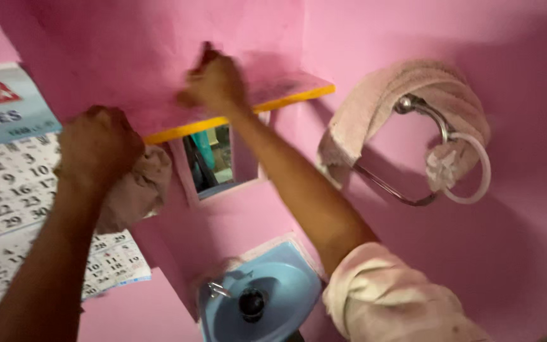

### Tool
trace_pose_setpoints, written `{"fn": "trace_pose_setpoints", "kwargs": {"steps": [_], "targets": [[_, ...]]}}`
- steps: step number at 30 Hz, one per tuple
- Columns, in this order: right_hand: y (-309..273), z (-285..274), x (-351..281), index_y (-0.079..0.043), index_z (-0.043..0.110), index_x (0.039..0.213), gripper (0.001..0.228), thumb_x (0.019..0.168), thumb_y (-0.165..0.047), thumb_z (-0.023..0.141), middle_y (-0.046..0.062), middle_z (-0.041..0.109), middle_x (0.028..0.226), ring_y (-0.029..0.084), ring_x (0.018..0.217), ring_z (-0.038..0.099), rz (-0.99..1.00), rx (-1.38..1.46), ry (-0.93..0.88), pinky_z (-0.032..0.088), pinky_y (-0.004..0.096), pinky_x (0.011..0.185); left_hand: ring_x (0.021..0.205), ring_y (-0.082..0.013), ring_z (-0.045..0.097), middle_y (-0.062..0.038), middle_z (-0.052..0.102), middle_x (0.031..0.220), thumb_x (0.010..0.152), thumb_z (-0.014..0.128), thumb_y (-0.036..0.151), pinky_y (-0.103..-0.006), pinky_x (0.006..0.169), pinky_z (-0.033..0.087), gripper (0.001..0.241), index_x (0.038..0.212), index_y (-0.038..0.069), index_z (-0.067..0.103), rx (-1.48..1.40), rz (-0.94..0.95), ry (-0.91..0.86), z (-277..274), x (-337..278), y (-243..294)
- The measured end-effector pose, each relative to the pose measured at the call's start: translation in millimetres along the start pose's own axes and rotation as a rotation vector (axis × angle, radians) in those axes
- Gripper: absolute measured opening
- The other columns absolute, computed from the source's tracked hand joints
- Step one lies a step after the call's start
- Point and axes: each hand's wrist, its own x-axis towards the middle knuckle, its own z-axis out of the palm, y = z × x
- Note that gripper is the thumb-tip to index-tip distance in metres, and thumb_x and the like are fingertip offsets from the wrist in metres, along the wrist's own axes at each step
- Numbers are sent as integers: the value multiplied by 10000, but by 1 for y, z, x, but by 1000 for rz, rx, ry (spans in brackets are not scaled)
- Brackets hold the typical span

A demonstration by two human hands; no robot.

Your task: The person scrubs a pink wall above a yellow shelf using a brush and a cloth. They then wipe the shelf and the wall with a cloth, rinse the cloth in a sink, and continue scrubbing the wall with a sponge.

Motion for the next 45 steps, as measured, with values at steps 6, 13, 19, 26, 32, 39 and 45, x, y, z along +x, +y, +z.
{"fn": "trace_pose_setpoints", "kwargs": {"steps": [6, 13, 19, 26, 32, 39, 45], "targets": [[9, -50, 11, -81, 718, 766, 266, 869, -315, 644, -18, 748, 599, 106, 504, 757, -66, 439, 174, 606, 316, 536, 691, -383, 718, -205, 713, 819, 841, 629, 138, -483, 667, 605, 146, 780, 48, 726, 19, -39, -54, 5, 1, -2], [31, -31, 14, -58, 717, 801, 243, 799, -297, 759, 72, 741, 683, 194, 608, 727, 107, -49, 151, 596, 363, 571, 761, -437, 717, -251, 733, 889, 916, 618, 149, -516, 773, 597, 207, 949, 68, 805, -179, -115, -83, -21, 7, 3], [47, -45, 22, -100, 738, 814, 263, 823, -363, 734, 42, 787, 716, 159, 629, 791, -26, 236, 271, 654, 320, 599, 843, -397, 742, -208, 760, 971, 867, 628, 137, -489, 881, 585, 232, 982, 64, 816, -296, -112, -251, -25, 28, 14], [72, -90, 15, -78, 704, 701, 245, 819, -283, 768, 53, 732, 622, 159, 569, 736, 132, -117, 194, 613, 337, 567, 924, -353, 742, -158, 772, 1027, 847, 620, 148, -458, 941, 569, 274, 1031, 108, 819, -378, -25, -156, -11, 23, 12], [40, -42, -1, -73, 729, 763, 211, 823, -273, 759, 48, 765, 682, 150, 625, 736, -183, 395, 302, 601, 325, 577, 888, -376, 740, -183, 765, 975, 843, 654, 212, -471, 916, 573, 282, 1050, 121, 823, -455, -121, -220, -9, 41, 34], [70, -83, 34, -66, 729, 732, 219, 743, -276, 790, 101, 762, 637, 185, 560, 766, 153, -43, 183, 641, 342, 575, 859, -360, 740, -199, 760, 951, 826, 635, 192, -455, 905, 575, 288, 1024, 106, 827, -565, -143, -191, -3, 39, 36], [56, -43, 35, -65, 743, 759, 250, 719, -304, 804, 102, 770, 671, 208, 571, 764, -107, 269, 254, 636, 348, 558, 840, -294, 756, -176, 761, 970, 849, 605, 217, -426, 831, 587, 334, 1104, 111, 793, -705, -284, -204, 5, 37, 32]]}}
